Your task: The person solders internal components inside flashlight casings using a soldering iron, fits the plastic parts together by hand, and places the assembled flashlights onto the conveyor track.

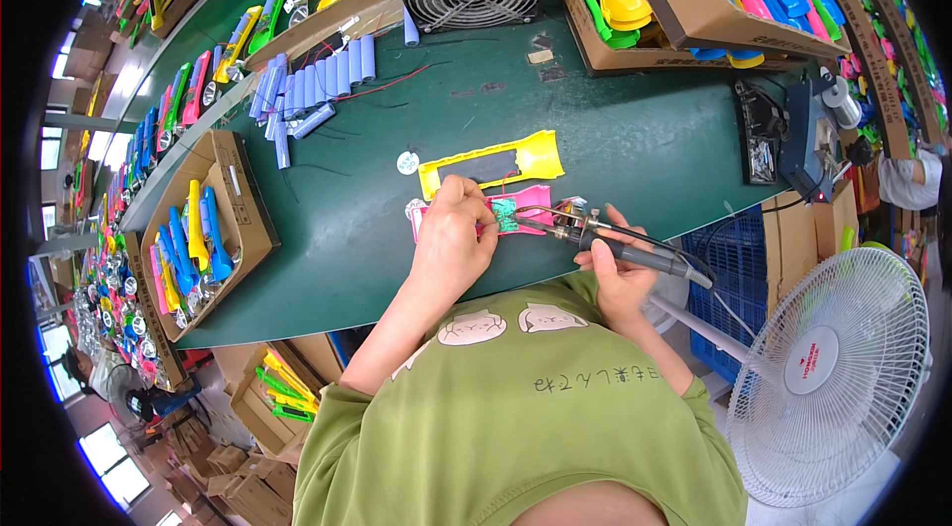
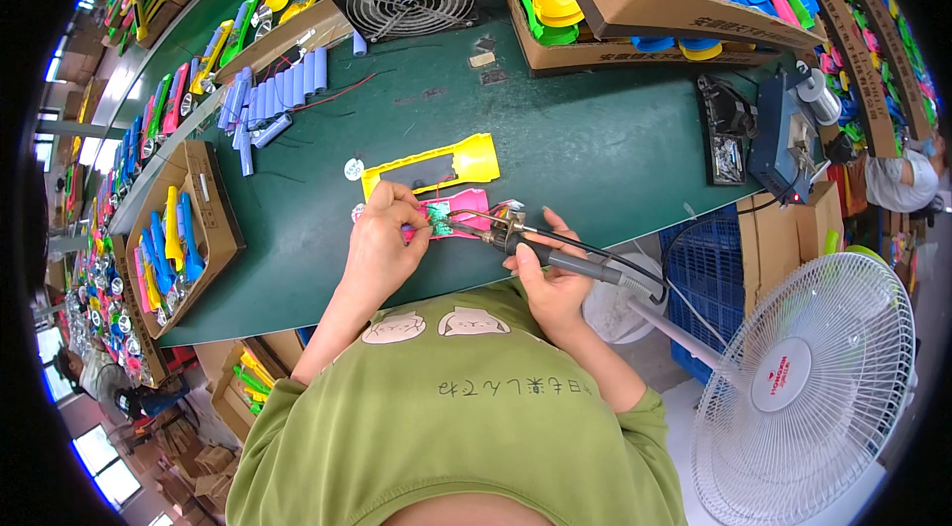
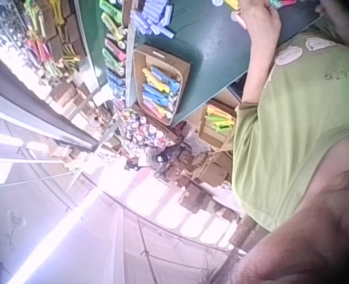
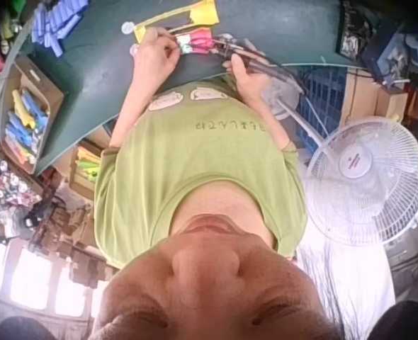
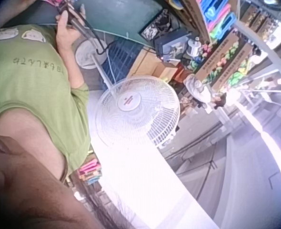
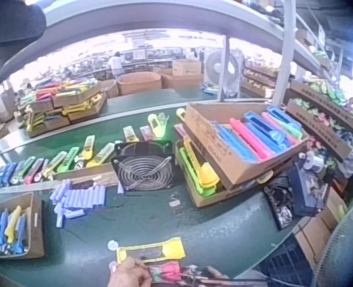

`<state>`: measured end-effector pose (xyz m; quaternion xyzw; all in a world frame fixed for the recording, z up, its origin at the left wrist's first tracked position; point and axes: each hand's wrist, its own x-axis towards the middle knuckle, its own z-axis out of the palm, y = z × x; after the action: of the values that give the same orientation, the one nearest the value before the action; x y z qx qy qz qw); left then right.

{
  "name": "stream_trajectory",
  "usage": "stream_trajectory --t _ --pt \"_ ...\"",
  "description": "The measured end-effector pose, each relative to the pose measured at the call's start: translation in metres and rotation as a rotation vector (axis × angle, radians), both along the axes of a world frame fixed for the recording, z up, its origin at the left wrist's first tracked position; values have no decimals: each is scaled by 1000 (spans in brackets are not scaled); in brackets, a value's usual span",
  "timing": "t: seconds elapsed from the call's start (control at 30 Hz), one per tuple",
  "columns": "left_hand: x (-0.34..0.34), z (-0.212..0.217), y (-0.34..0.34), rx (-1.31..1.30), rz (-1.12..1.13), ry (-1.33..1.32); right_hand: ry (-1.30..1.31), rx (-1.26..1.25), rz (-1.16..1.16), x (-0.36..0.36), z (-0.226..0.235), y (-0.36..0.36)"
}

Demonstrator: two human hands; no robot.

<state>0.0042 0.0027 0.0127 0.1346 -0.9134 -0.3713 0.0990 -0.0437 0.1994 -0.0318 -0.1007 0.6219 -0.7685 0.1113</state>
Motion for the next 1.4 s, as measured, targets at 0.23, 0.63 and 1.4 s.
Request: stream_trajectory --t 0.23,0.63,1.4 --pt "-1 1 -1 -6 -8 -5 -117 -39 30 0 -1 -4" --pt "-3 1 -3 -30 -29 -55 -42 -79 -44 -6 0 1" --pt "10 4 4 109 39 57 -50 -62 -40 -5 1 7"
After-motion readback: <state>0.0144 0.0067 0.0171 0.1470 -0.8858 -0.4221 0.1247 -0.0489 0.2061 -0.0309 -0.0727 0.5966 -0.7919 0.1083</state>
